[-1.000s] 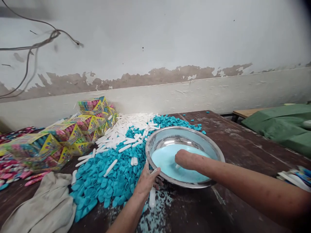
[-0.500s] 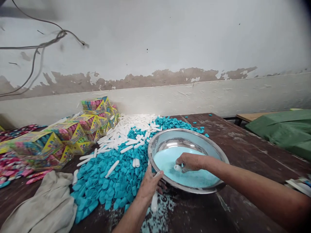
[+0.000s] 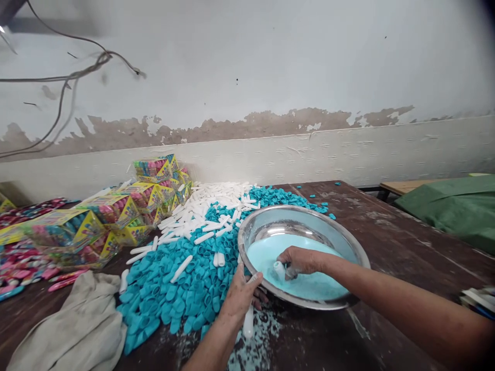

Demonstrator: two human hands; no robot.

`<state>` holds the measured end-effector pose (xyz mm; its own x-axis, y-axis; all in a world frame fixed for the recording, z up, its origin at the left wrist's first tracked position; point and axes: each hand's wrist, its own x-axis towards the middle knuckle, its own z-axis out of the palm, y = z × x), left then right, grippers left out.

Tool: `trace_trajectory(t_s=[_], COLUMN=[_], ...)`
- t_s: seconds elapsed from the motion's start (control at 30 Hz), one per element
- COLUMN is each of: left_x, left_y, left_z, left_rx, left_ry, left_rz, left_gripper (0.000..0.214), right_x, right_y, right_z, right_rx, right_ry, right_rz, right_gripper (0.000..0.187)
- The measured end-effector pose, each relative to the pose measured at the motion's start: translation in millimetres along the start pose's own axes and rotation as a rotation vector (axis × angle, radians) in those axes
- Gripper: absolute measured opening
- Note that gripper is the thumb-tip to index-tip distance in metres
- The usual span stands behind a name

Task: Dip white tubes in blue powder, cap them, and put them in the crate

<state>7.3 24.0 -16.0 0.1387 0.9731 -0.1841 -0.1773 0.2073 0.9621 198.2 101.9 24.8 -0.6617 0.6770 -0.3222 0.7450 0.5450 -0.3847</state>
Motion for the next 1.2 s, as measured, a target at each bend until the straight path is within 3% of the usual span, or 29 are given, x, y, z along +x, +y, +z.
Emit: trace_trajectory(t_s=[0.2, 0.37, 0.5, 0.67, 0.77, 0.87, 0.9, 0.97, 1.03, 1.1, 1.2], left_x=[1.9, -6.9, -8.6, -0.9, -7.0, -23.1, -27.7, -30.4, -21.4, -2.6, 28.3], left_y=[-1.9, 6.1, 7.8, 1.6, 2.4, 13.1, 18.4, 29.4, 37.6, 41.0, 39.2], left_z=[0.4, 1.9, 1.8, 1.6, 2.0, 3.4, 5.1, 12.4, 25.0, 40.8, 62.0], left_rx=[0.002, 0.013, 0.011, 0.018, 0.104, 0.364, 0.465, 0.663, 0.838, 0.961, 1.041], left_ry=[0.004, -0.018, -0.026, -0.03, 0.113, 0.386, 0.426, 0.357, 0.164, -0.007, -0.132], left_rz=[-0.003, 0.017, 0.027, 0.003, 0.053, 0.288, 0.388, 0.553, 0.597, 0.54, 0.427], left_gripper=[0.093, 0.084, 0.08, 0.083, 0.08, 0.075, 0.068, 0.046, 0.033, 0.033, 0.024], right_x=[-12.9, -2.7, 6.1, -2.6, -13.2, -21.5, -23.5, -26.9, -30.2, -33.9, -40.9], right_y=[9.1, -3.7, -17.2, -6.5, 8.0, 17.8, 19.3, 19.5, 16.9, 12.9, 7.9], right_z=[-3.9, 14.5, 24.2, 4.9, -1.8, 0.2, 1.3, 2.2, 1.2, -0.6, -1.4], right_rx=[-0.045, -0.118, -0.047, 0.098, 0.201, 0.293, 0.318, 0.361, 0.394, 0.415, 0.414], right_ry=[0.118, 0.212, 0.204, 0.124, 0.128, 0.193, 0.222, 0.271, 0.304, 0.325, 0.353], right_rz=[0.036, 0.118, 0.12, 0.047, 0.061, 0.083, 0.087, 0.085, 0.078, 0.074, 0.084], right_gripper=[0.009, 0.018, 0.022, 0.012, 0.011, 0.011, 0.011, 0.01, 0.009, 0.009, 0.012])
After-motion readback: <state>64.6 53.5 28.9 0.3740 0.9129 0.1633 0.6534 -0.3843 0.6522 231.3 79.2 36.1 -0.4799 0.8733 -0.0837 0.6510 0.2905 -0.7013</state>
